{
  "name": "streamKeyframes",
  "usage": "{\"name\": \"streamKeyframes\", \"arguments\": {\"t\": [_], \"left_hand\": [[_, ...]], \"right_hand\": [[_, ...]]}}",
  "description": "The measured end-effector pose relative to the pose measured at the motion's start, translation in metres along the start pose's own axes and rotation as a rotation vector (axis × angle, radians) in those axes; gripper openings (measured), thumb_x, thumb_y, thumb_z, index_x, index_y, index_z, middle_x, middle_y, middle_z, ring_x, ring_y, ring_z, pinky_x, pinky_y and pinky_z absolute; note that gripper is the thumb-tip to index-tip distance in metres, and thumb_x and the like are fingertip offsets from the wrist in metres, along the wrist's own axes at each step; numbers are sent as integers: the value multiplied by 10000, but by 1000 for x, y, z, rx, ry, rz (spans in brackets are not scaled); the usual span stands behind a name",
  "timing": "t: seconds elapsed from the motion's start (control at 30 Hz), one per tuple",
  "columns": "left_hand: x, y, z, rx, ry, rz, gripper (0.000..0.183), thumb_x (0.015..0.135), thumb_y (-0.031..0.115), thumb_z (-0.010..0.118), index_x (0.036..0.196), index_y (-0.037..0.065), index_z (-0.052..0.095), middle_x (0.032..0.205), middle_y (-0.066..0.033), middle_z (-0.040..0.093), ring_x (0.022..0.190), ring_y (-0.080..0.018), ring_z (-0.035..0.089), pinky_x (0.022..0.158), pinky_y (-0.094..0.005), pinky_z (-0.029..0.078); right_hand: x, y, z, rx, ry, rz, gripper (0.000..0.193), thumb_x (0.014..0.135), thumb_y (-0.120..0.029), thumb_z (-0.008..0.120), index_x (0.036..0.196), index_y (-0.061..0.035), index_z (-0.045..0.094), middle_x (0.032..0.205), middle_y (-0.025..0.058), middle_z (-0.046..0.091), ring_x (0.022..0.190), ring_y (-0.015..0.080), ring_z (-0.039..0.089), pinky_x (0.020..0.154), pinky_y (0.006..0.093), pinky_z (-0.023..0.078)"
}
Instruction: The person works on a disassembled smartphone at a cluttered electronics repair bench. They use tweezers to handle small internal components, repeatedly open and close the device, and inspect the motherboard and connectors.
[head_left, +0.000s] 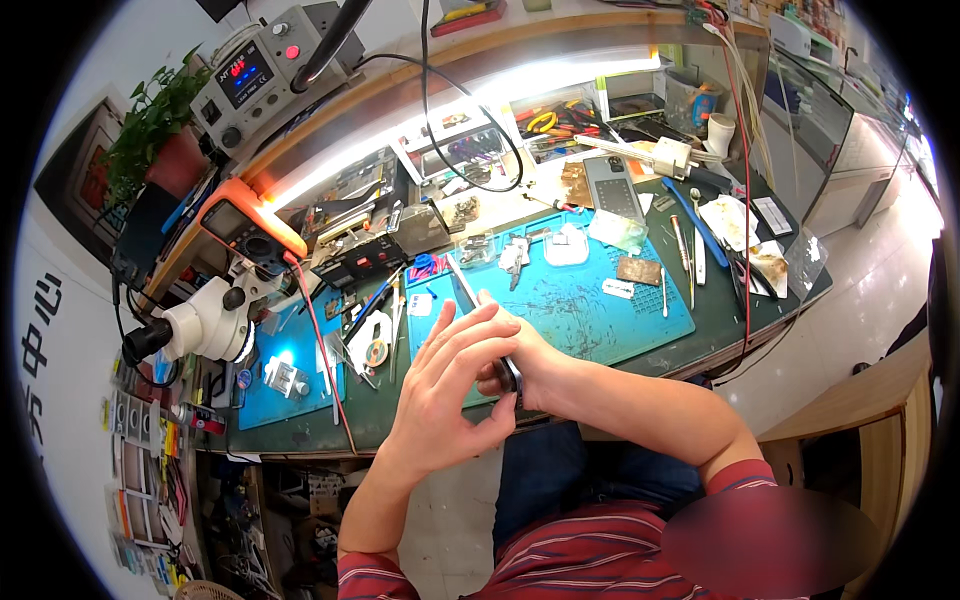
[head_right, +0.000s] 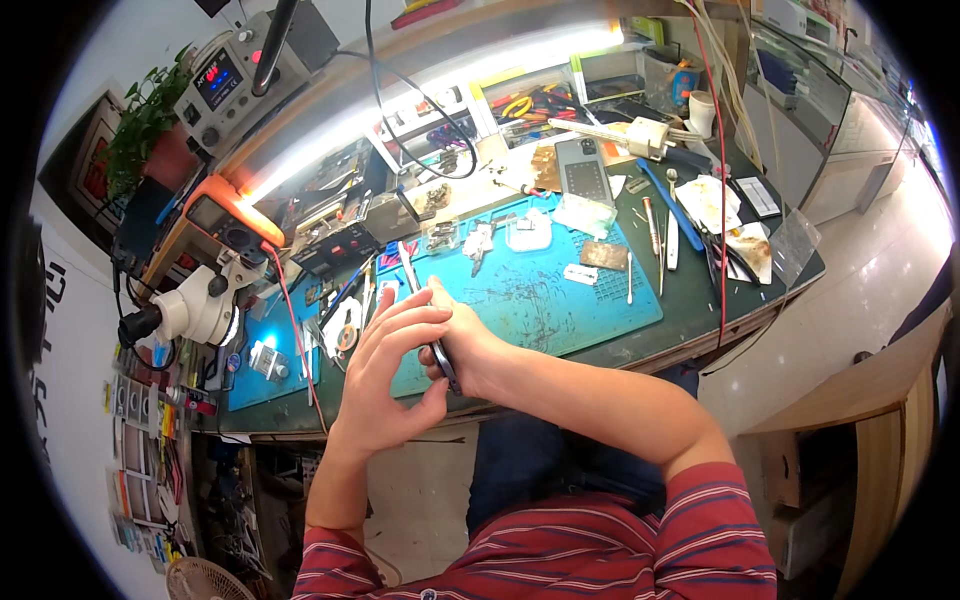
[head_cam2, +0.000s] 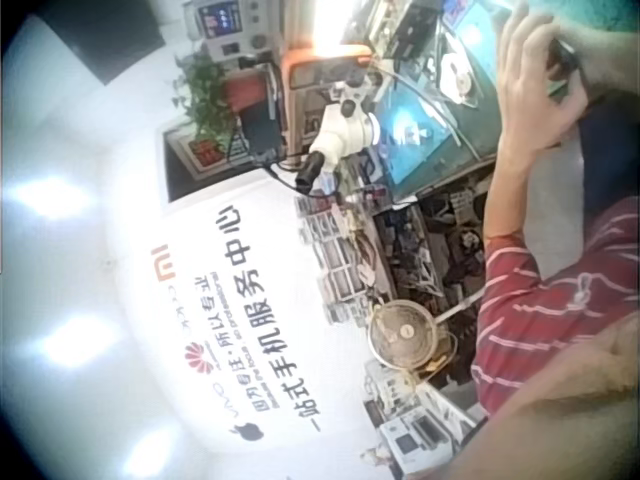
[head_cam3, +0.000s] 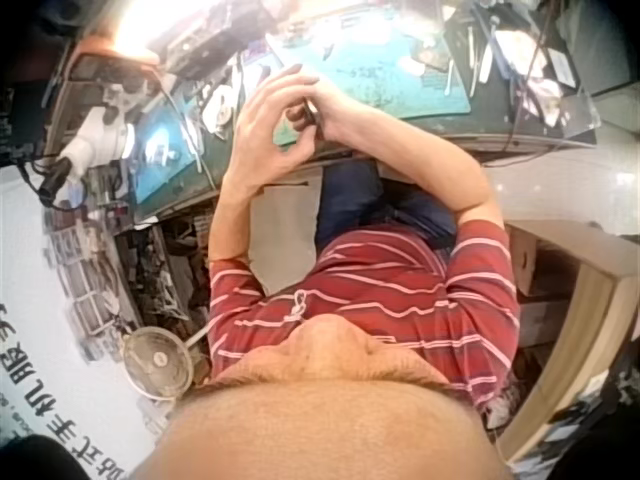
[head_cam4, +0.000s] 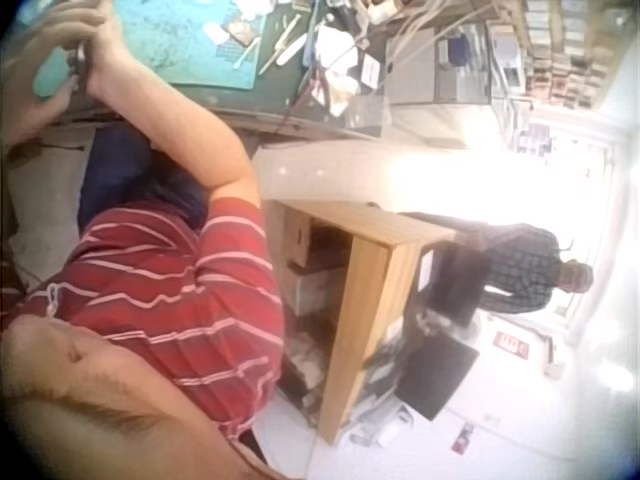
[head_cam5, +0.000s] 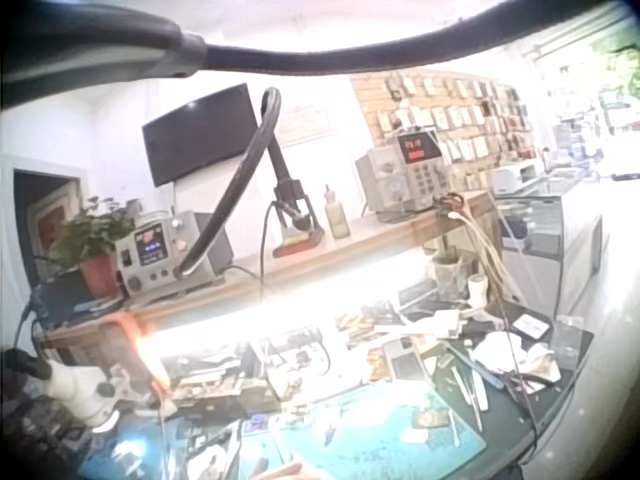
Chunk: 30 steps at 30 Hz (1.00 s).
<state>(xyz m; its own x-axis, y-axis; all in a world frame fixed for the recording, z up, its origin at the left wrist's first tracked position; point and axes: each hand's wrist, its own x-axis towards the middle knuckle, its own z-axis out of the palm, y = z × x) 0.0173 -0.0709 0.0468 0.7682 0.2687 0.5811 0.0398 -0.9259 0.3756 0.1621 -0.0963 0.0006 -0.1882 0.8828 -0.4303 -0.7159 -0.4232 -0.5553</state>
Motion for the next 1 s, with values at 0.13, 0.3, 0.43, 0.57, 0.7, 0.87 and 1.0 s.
{"name": "streamKeyframes", "arguments": {"t": [0.13, 0.3, 0.43, 0.57, 0.7, 0.87, 1.0], "left_hand": [[-1, -8, 3, 16, 32, 13, 447, 680, 38, 759, 1115, 96, 675, 1218, -64, 720, 1309, -301, 619, 1226, -584, 322], [-1, -7, 8, -61, 55, -23, 410, 674, 15, 746, 1071, 93, 678, 1175, -51, 733, 1285, -297, 630, 1231, -584, 311], [-6, -9, 8, -191, 66, -85, 410, 661, -9, 740, 1056, 79, 677, 1253, -96, 698, 1313, -322, 599, 1196, -559, 372], [-7, -8, 11, -280, 77, -146, 419, 666, -30, 735, 1065, 82, 675, 1465, -180, 546, 1396, -366, 507, 1154, -511, 425], [-12, -10, 11, -483, 33, -268, 406, 700, -57, 695, 1077, 91, 673, 1624, -188, 314, 1496, -369, 360, 1189, -502, 372], [-16, -15, 15, -633, -30, -309, 572, 708, -70, 640, 1257, 89, 605, 1683, -153, 187, 1576, -328, 215, 1252, -495, 271], [-16, -11, 18, -799, 41, -378, 870, 745, -83, 676, 1545, 101, 390, 1690, -156, 149, 1594, -285, 170, 1264, -460, 284]], "right_hand": [[0, 1, 2, -11, -13, -24, 491, 1089, -650, 271, 973, -245, 523, 778, -41, 469, 605, 110, 421, 528, 292, 366], [0, 7, -4, -54, -29, -128, 525, 1086, -654, 293, 984, -208, 549, 825, -30, 507, 710, 120, 464, 608, 310, 406], [-15, 4, 18, -12, 39, -207, 586, 1083, -657, 319, 1062, -144, 601, 877, -9, 551, 788, 126, 512, 698, 316, 455], [-10, 4, 9, -70, 86, -264, 630, 1080, -655, 349, 1123, -86, 616, 892, 13, 567, 808, 128, 535, 750, 317, 479], [-6, 5, 8, -97, 81, -368, 616, 1084, -635, 372, 1118, -69, 611, 884, 20, 563, 782, 118, 532, 706, 301, 477], [-7, 2, 8, -69, 90, -411, 584, 1098, -606, 366, 1123, -76, 613, 906, 15, 580, 791, 106, 538, 668, 289, 476], [-11, 0, 15, -54, 128, -442, 569, 1108, -586, 354, 1125, -82, 618, 938, 8, 598, 805, 99, 545, 659, 287, 483]]}}
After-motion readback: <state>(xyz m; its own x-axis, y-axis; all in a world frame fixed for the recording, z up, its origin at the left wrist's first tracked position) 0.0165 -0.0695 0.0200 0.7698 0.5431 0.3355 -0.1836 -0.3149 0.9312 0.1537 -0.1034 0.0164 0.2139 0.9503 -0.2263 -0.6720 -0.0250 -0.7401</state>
